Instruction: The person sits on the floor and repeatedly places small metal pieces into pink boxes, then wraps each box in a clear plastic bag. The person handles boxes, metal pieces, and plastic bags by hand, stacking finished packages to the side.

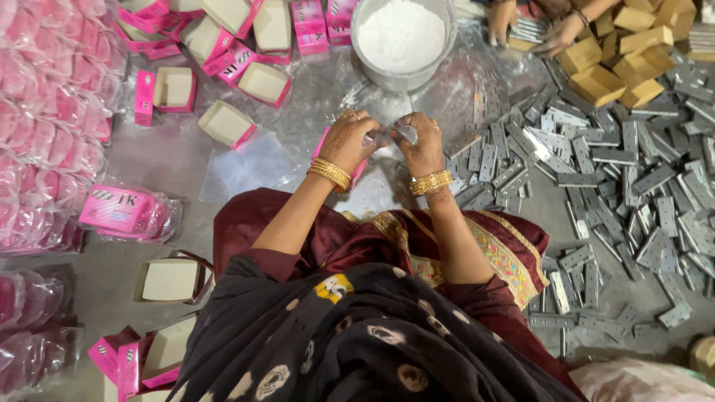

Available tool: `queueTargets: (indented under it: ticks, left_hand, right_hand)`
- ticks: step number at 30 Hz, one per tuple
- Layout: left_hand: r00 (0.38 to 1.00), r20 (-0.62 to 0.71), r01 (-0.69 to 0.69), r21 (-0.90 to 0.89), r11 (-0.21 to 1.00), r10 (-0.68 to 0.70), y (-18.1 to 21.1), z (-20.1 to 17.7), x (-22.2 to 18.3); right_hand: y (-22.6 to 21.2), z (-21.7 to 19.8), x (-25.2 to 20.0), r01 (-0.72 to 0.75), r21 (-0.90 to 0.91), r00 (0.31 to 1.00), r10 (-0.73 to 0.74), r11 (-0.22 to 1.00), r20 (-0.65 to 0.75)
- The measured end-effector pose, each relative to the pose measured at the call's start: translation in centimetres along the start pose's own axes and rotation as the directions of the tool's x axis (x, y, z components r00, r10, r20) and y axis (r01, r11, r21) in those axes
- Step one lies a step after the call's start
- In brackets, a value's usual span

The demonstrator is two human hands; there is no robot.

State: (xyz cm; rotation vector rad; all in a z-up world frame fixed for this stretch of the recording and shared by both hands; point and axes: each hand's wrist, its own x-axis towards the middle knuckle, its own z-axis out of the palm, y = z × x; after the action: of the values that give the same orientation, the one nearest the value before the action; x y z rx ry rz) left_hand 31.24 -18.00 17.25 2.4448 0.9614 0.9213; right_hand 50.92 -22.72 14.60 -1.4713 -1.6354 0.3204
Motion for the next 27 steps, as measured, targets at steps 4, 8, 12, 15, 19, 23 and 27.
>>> queueTargets:
  ticks: [4,8,12,15,19,23,27]
  left_hand:
    - [0.997,0.048,0.054,0.068,0.996,-0.058,-1.0,-0.6,0.3]
    - [0.989,0.042,0.138,0.028,0.990,-0.139,-1.5,-0.6,0.1]
    - [0.947,0.079,0.323,-0.213,0.922,-0.313,-1.7,-0.7,-0.3]
    - [0.962,0.138,0.234,0.018,0.972,-0.234,-1.7,-1.3,0.2]
    - [0.896,0.400,0.218,-0.019,0.976,-0.193,-1.1,-2.6,0.4]
    - [0.957,0.263,0.192,-0.259,0.947,-0.122,0.0,-4.0,0.4]
    - [0.930,0.287,0.346,-0.472,0.811,-0.230,0.4,-4.2,0.2]
  right_hand:
    - [2.8,2.3,-0.6,-0.009,0.246,1.000,0.005,0.969,0.018]
    - [4.5,4.3,-0.6,-0.197,0.618,0.980,0.142,0.761,0.137]
    - [3.4,4.3,-0.4,-0.328,0.684,0.943,0.273,0.652,0.192]
    - [2.0,2.8,-0.5,-0.317,0.719,0.948,0.176,0.618,0.267]
    - [1.4,1.6,-0.6,-0.171,0.750,0.956,-0.077,0.639,0.283]
    - [1.9,1.8,-0.4,-0.207,0.707,0.951,-0.032,0.676,0.309]
    - [1.7,1.9,-0.8,-0.300,0.841,0.946,0.032,0.451,0.321]
